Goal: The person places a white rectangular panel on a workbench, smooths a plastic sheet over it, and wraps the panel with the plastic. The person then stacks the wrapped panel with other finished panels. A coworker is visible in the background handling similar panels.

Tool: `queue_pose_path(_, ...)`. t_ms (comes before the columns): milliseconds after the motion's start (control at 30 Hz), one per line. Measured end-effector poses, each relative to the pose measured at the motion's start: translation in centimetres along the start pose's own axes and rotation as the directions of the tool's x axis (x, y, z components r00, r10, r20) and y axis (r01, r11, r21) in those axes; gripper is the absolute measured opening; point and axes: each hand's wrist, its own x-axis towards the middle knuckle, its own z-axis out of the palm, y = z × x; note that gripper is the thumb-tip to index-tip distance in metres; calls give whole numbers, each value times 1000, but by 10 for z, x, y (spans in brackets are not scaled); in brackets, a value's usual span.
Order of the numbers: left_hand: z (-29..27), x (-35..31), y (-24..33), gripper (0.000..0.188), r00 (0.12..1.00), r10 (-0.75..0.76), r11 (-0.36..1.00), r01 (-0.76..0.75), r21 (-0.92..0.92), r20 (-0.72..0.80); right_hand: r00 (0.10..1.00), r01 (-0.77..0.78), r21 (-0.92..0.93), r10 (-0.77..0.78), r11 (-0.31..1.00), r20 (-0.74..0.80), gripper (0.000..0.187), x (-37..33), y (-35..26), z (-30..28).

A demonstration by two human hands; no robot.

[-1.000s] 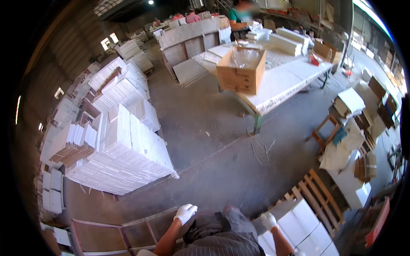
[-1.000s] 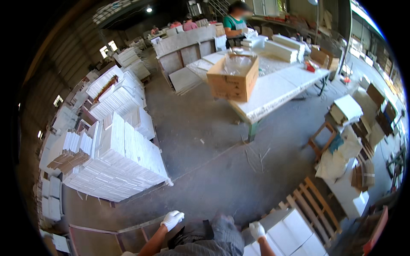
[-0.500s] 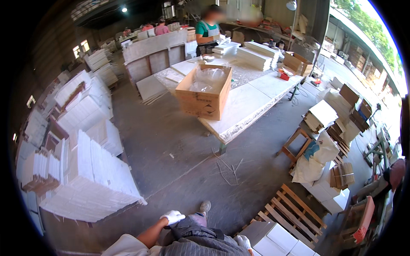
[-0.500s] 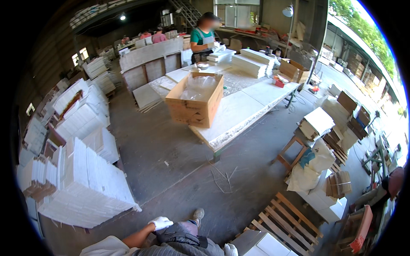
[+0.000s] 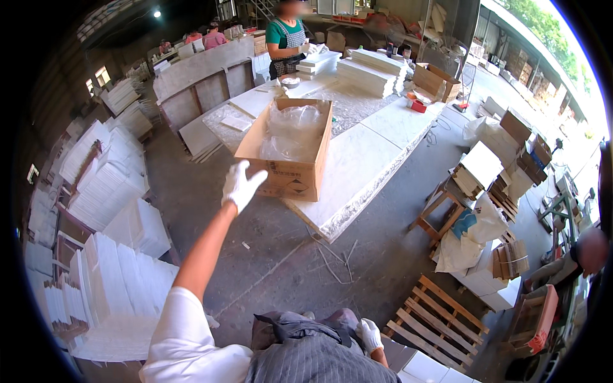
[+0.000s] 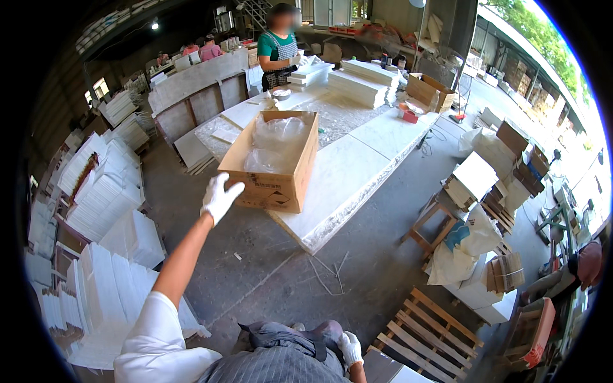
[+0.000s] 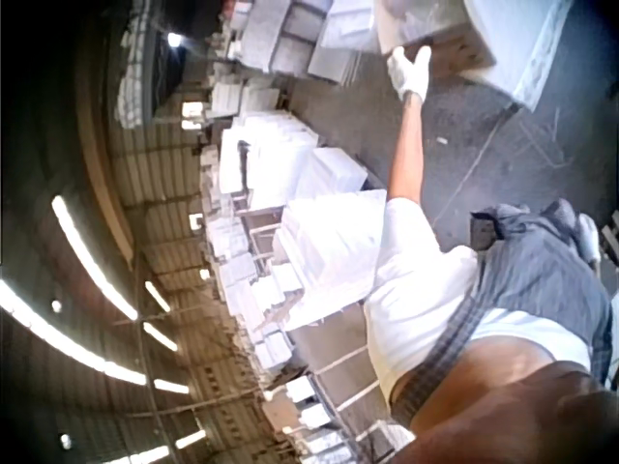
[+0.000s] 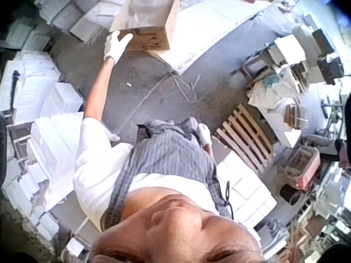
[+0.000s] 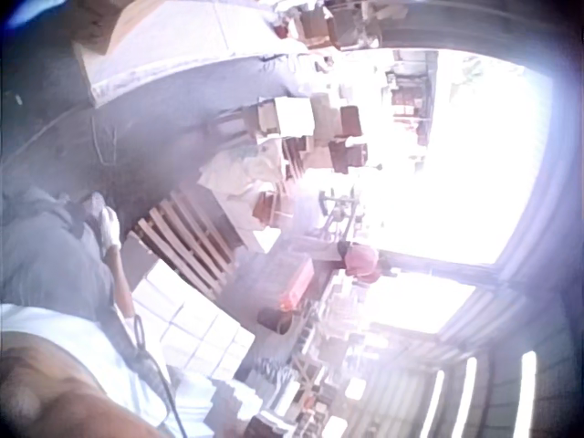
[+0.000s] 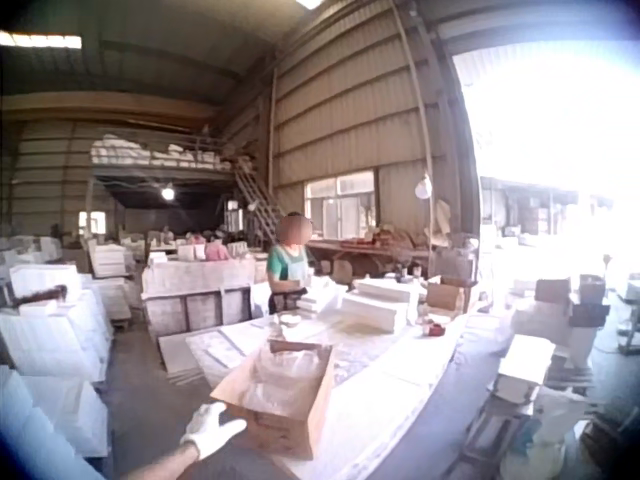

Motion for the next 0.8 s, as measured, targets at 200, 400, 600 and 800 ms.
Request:
queue_pose_path(200, 50, 112, 31, 91, 958, -265, 954, 243, 177, 113, 990, -77, 358, 113, 930, -80, 34, 49, 14, -59)
queue_pose_path(400, 129, 171, 9, 64, 834, -297, 954, 277, 112, 466, 995, -60, 209, 75, 976, -62, 31, 142, -38, -136)
queue_pose_path(600, 119, 210, 46, 28, 908, -413, 834, 342, -433, -77, 998, -16, 357, -5, 934, 58, 29, 191, -192, -212)
queue_pose_path(800, 86, 270, 131, 33, 994, -48, 999, 47, -16, -102, 995, 67, -13, -68, 998, -78, 32, 265, -293, -243)
